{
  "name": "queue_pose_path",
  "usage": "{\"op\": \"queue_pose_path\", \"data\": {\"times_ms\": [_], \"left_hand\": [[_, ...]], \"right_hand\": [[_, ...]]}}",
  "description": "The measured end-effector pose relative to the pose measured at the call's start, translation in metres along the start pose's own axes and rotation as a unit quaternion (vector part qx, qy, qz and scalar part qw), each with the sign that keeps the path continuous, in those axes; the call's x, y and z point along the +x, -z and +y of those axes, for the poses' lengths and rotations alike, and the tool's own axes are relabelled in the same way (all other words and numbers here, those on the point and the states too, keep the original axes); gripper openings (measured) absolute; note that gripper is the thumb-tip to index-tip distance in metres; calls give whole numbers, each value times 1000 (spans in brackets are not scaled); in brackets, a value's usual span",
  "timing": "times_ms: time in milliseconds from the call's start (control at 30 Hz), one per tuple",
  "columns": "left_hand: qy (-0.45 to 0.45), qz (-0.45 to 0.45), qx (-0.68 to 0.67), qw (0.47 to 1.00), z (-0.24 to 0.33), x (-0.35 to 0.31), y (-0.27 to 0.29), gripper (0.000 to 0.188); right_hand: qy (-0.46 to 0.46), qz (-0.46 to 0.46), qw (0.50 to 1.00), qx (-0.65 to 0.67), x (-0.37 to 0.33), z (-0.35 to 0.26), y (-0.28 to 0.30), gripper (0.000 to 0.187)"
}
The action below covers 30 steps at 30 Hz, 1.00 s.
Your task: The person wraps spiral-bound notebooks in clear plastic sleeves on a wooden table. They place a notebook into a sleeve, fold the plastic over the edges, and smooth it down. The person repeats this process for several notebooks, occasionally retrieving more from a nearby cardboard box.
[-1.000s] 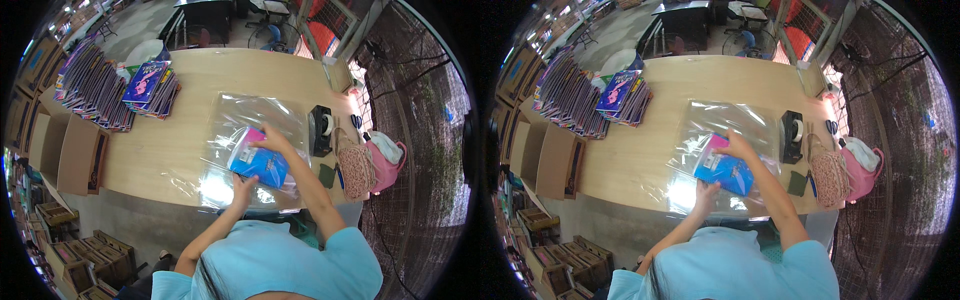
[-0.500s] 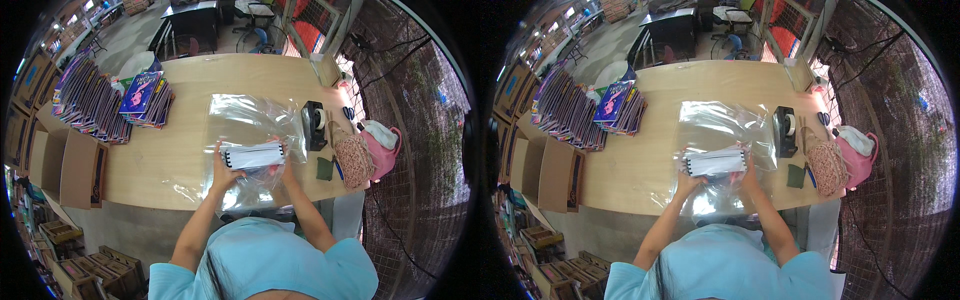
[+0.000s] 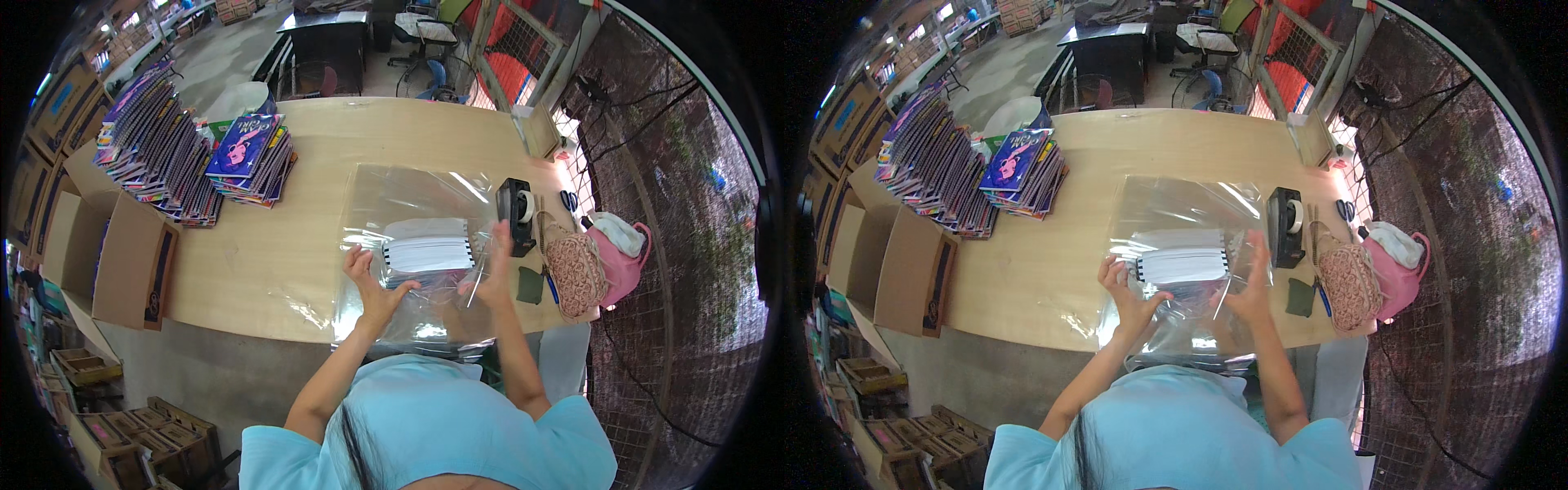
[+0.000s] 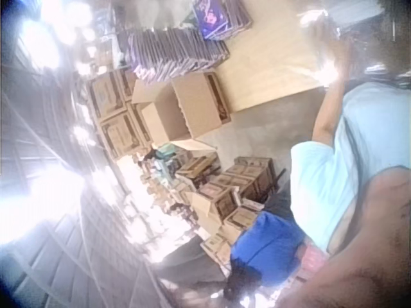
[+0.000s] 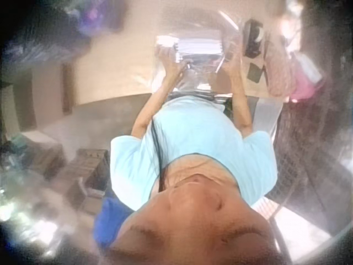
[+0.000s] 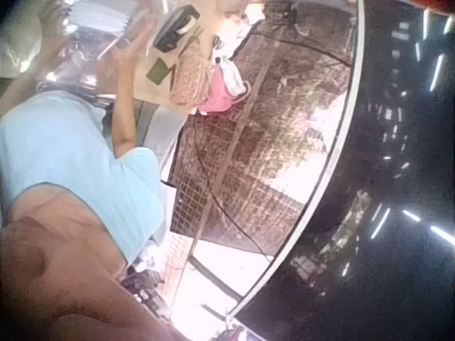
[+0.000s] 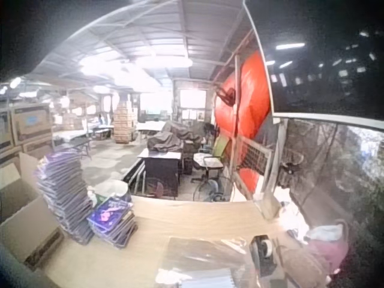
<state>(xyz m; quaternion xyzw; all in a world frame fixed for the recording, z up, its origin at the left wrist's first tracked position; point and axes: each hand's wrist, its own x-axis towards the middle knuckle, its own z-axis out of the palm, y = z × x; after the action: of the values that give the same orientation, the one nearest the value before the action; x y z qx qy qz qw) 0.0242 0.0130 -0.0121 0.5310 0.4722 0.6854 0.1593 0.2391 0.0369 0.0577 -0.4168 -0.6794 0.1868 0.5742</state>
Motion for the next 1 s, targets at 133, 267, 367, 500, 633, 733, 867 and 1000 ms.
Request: {"op": "queue_pose_path", "data": {"times_ms": [133,267,367,500,633,733,867,1000], "left_hand": [[-36,-105,148,983,47,17,17,74],[-69,-191,188,961,48,22,20,59],[-147,-262,251,920,53,36,31,58],[-205,-383,299,850,71,67,39,66],[-239,-470,357,771,82,89,41,78],[-213,-556,318,738,79,100,39,85],[-241,-627,275,688,79,122,34,93],[-265,-657,267,653,72,128,24,97]], "right_hand": [[125,-222,938,-235,48,-77,58,82],[216,-369,836,-344,70,-120,14,54],[229,-334,880,-247,75,-106,17,45],[214,-349,891,-197,132,-120,59,37],[270,-551,730,-300,135,-90,50,26],[331,-556,722,-244,146,-46,33,22],[290,-620,702,-198,156,-34,8,18],[276,-579,749,-166,145,-46,-13,18]]}}
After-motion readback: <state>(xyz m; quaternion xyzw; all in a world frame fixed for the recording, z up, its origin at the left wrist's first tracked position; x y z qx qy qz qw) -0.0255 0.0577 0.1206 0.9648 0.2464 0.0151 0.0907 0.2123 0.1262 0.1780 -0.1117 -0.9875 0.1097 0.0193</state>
